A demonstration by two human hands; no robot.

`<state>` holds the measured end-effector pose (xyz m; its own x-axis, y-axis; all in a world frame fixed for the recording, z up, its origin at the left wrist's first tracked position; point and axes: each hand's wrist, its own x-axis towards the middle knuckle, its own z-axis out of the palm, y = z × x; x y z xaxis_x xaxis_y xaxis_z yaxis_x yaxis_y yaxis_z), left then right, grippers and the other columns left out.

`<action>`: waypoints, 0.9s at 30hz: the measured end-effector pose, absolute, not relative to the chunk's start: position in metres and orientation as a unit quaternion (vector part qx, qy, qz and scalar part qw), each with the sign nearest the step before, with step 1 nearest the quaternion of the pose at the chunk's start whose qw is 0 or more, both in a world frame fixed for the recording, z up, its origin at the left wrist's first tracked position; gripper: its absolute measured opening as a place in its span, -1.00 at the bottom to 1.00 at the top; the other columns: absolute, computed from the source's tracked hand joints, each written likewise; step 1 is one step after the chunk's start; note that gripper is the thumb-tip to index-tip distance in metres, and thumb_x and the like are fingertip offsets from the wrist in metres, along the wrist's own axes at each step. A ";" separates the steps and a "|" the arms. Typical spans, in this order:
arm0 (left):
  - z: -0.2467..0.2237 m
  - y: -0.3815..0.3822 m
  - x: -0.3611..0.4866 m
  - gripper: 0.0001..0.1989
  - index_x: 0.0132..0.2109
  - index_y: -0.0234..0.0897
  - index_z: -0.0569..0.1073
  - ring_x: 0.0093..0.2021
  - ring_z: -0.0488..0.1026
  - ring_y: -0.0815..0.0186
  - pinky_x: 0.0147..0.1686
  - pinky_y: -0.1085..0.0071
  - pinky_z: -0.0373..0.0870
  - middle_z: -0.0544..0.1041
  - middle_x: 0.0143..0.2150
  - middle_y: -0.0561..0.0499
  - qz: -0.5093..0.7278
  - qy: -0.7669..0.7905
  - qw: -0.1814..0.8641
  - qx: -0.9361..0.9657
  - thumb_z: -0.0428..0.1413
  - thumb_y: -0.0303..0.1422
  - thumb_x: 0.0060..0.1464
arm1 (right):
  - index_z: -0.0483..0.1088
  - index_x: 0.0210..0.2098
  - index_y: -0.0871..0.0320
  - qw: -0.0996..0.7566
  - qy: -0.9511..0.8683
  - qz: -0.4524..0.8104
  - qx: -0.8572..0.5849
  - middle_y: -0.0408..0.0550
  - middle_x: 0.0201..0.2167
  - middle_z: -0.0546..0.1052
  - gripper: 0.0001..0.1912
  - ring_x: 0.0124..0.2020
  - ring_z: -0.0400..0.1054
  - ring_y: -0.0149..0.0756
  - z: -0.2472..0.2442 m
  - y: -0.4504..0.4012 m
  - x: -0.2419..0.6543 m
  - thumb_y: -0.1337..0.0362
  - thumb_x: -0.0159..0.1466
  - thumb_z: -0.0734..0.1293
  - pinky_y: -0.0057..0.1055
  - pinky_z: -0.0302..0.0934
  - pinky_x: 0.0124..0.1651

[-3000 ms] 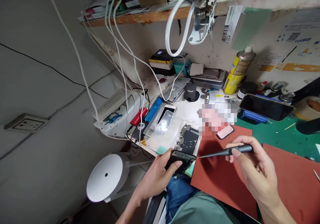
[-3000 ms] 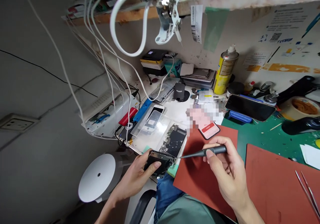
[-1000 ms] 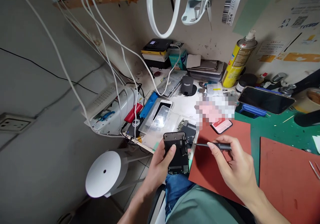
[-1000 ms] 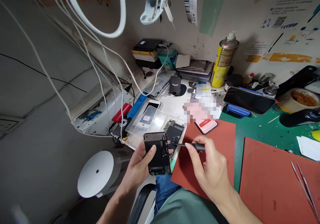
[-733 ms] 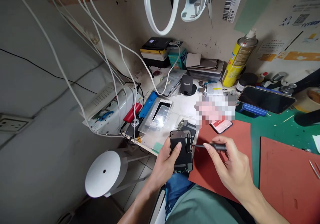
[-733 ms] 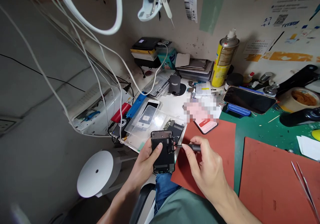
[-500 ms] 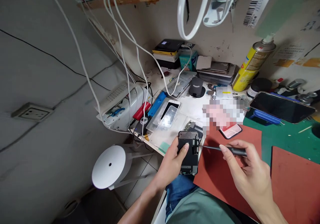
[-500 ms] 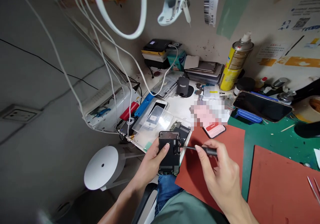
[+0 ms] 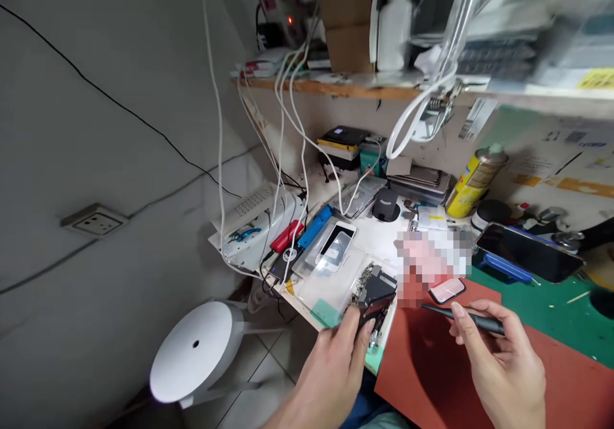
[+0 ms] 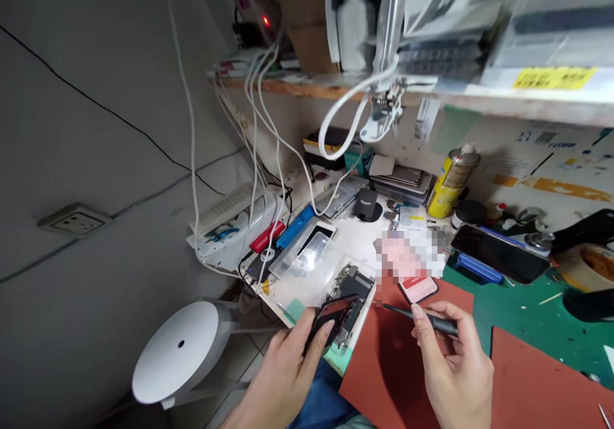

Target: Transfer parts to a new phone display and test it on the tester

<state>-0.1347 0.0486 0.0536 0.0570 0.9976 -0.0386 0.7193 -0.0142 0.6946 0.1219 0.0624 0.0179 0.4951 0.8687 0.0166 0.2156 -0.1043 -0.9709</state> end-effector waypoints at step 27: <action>0.059 0.092 -0.099 -0.12 0.48 -0.12 0.37 0.25 0.62 0.00 0.33 0.06 0.54 0.64 0.27 -0.16 0.653 0.367 0.662 -0.022 0.15 -0.84 0.12 | 0.56 -0.16 0.14 0.699 -0.264 0.350 -0.565 -0.05 -0.33 0.70 -0.64 -0.50 0.63 -0.27 0.032 0.021 0.064 0.20 0.16 0.68 -0.43 0.62 -0.35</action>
